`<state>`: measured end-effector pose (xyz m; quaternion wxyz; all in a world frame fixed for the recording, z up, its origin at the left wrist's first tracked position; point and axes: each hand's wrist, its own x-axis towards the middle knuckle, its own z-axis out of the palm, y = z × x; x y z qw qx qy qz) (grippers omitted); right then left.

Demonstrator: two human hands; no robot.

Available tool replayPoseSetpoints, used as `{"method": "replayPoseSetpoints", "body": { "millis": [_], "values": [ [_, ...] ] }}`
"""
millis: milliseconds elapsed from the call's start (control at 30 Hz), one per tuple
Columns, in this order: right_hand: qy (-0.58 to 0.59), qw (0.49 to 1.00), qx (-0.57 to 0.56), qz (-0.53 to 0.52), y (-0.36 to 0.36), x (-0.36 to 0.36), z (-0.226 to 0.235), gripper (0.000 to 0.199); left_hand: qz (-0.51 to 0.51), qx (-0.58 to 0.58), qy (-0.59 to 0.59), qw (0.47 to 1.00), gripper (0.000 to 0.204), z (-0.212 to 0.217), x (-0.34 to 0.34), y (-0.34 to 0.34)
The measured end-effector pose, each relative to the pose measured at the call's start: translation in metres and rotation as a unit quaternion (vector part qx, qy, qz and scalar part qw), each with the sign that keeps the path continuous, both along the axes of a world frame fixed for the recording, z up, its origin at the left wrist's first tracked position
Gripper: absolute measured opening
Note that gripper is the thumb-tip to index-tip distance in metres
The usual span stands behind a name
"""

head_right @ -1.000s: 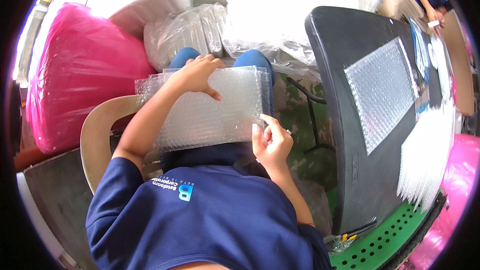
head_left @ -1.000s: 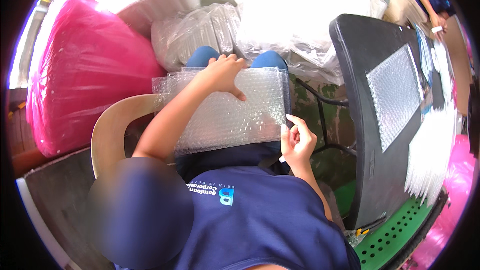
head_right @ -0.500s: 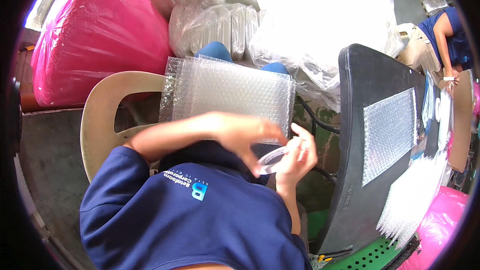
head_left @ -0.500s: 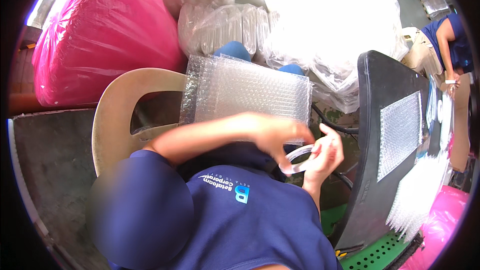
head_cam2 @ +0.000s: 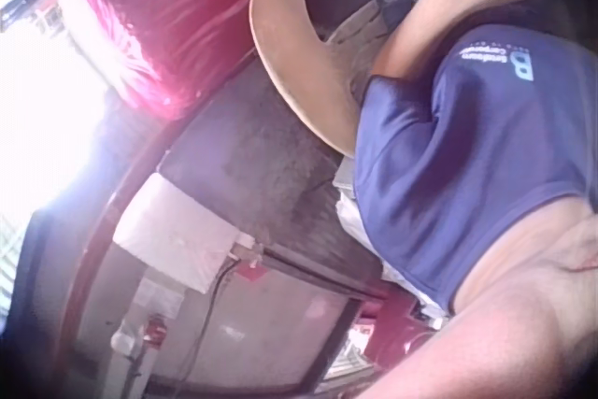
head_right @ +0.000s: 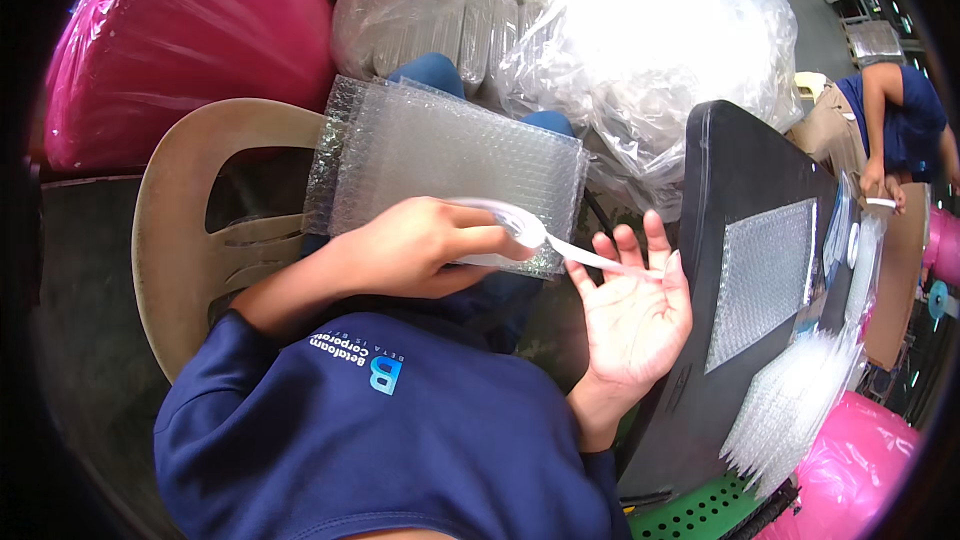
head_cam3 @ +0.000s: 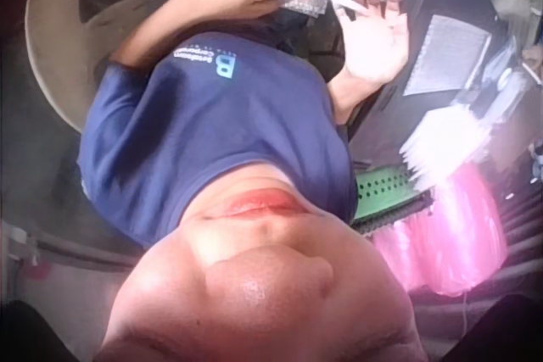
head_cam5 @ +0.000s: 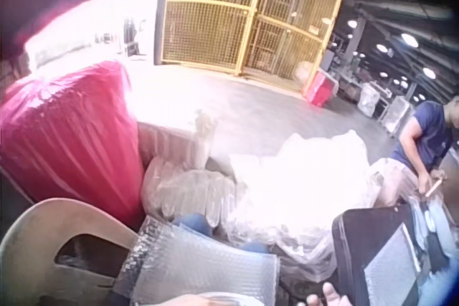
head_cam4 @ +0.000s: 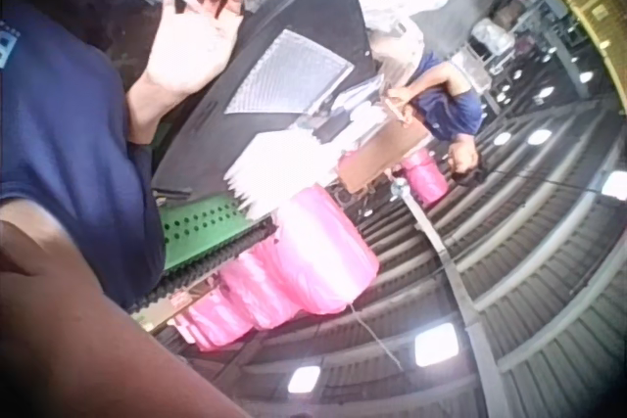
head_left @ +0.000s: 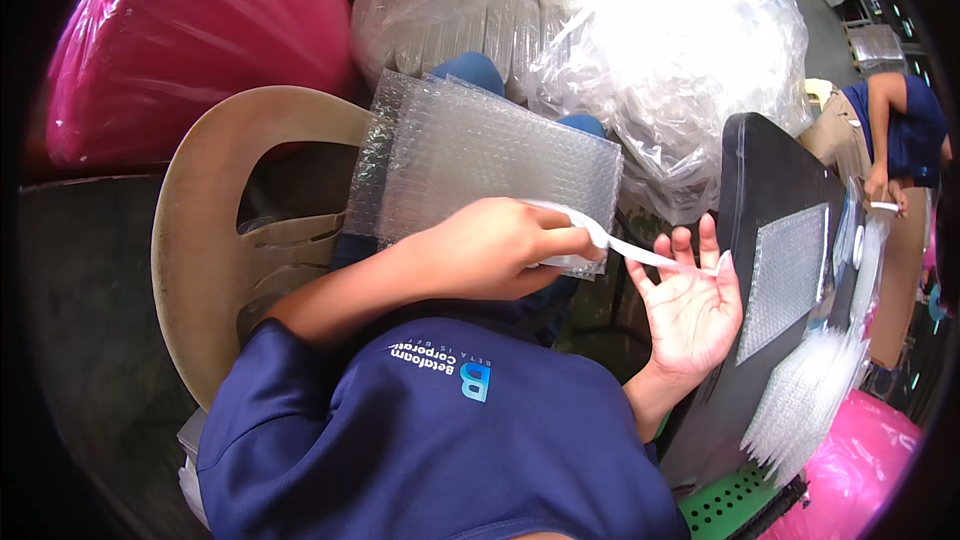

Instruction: The person sits on a chair and wraps sheets of bubble wrap with clear adhesive tape. They repeatedly fold the bubble wrap, apply tape to secure the edges, and stack the finished bundles on a nearby table. The process involves handling the bubble wrap and tape roll continuously.

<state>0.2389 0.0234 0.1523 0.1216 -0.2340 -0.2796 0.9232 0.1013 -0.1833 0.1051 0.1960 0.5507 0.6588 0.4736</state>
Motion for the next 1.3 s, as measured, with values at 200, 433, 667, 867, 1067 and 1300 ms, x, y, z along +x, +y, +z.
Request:
{"method": "replayPoseSetpoints", "body": {
  "millis": [200, 433, 667, 867, 1067, 1300],
  "values": [
    [0.069, 0.988, -0.069, 0.115, -0.024, -0.03, -0.007, 0.055, 0.063, -0.076, -0.145, 0.985, 0.057, -0.017, 0.009, -0.006],
    [0.104, 0.981, -0.03, 0.161, -0.025, -0.043, 0.003, 0.064, 0.008, -0.073, -0.02, 0.997, 0.026, -0.039, 0.002, -0.004],
    [0.107, 0.983, -0.047, 0.142, 0.026, -0.05, -0.004, 0.053, 0.177, -0.121, 0.216, 0.953, 0.027, 0.033, -0.013, -0.048],
    [0.042, 0.942, -0.218, 0.252, 0.018, -0.111, -0.055, 0.017, 0.171, -0.2, 0.049, 0.963, 0.022, 0.042, -0.017, -0.077],
    [0.016, 0.915, -0.278, 0.292, -0.007, -0.174, -0.117, 0.035, 0.248, -0.294, -0.045, 0.922, 0.021, 0.022, 0.01, -0.085],
    [0.066, 0.938, -0.07, 0.332, -0.013, -0.173, -0.182, 0.015, 0.282, -0.246, -0.131, 0.918, 0.022, -0.026, -0.005, -0.091]
  ]
}}
